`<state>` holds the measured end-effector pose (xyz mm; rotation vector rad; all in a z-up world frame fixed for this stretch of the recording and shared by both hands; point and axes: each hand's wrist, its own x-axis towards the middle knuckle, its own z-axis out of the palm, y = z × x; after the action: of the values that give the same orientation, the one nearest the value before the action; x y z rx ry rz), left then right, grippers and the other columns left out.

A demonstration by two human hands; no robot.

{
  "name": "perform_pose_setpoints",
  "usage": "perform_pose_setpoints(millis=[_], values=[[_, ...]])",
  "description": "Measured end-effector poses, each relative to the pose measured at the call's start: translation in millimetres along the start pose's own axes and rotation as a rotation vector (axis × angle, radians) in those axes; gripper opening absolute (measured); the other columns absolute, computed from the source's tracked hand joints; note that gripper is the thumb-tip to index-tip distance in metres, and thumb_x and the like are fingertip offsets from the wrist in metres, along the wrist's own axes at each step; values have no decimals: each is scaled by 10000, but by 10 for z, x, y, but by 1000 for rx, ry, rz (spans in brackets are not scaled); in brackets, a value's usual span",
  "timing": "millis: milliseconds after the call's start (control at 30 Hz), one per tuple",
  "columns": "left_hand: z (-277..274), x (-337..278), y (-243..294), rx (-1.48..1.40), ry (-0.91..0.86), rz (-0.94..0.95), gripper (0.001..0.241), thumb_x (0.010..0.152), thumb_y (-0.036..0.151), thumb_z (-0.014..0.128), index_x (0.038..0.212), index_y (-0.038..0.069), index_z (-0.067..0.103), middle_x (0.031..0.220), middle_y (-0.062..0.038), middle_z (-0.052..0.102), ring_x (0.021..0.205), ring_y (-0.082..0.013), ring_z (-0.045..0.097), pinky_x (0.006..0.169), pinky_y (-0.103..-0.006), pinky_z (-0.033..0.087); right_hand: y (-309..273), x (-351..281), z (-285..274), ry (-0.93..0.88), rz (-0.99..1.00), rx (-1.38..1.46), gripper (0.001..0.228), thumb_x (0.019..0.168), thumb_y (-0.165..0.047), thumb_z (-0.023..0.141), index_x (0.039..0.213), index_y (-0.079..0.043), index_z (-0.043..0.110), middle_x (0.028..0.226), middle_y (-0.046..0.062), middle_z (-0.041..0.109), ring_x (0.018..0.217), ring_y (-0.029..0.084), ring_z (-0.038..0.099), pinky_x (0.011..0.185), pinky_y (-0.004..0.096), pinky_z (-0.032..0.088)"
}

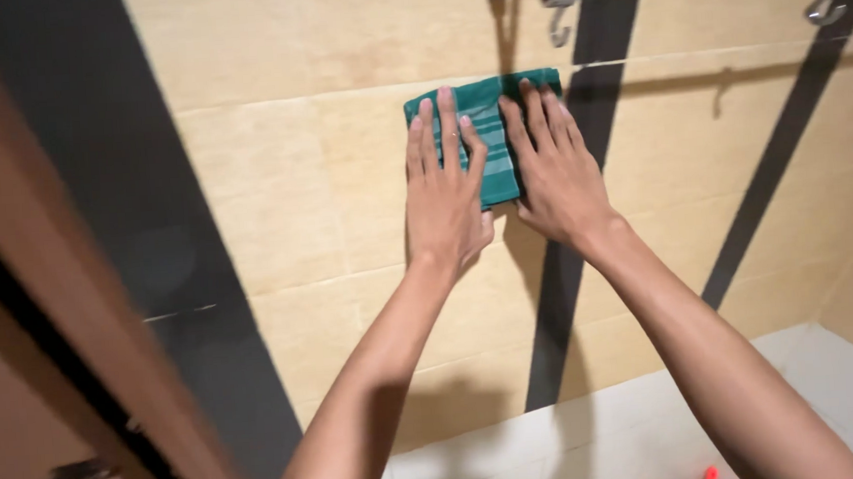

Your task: The person wets a green cloth in a sink, then sprays a cleaning solution onto the tiled walls of a bathroom stall. They wipe the sprayed areas with the cloth, moving from the lower wall sections upward along the vertical seams.

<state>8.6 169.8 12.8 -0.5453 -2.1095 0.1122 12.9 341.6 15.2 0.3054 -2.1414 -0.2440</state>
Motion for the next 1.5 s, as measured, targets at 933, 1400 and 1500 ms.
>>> perform_pose_setpoints(millis=[933,1400,1500], values=[[586,-690,196,251,-73,164,741,880,328,547,1553,90,350,1716,-199,52,1589,-336,34,1288,-467,5,-409,-977,785,-156,128,92,1124,741,-291,774,1546,161,132,1595,444,78,1516,581,86,1253,606,121],[-91,-1025,-1604,484,-85,-56,784,883,332,561,1596,106,325,1699,-216,2,1583,-334,10,1281,-470,-18,-2005,277,385,17,-31,272,1184,739,-313,800,1603,97,103,1633,407,19,1517,602,40,1243,656,103],[-127,-960,-1993,492,-72,-109,778,894,358,575,1604,145,337,1721,-196,-22,1599,-316,-4,1301,-452,-26,-2227,558,279,88,-88,277,1227,746,-368,832,1624,91,109,1648,399,23,1529,588,45,1260,646,105]])
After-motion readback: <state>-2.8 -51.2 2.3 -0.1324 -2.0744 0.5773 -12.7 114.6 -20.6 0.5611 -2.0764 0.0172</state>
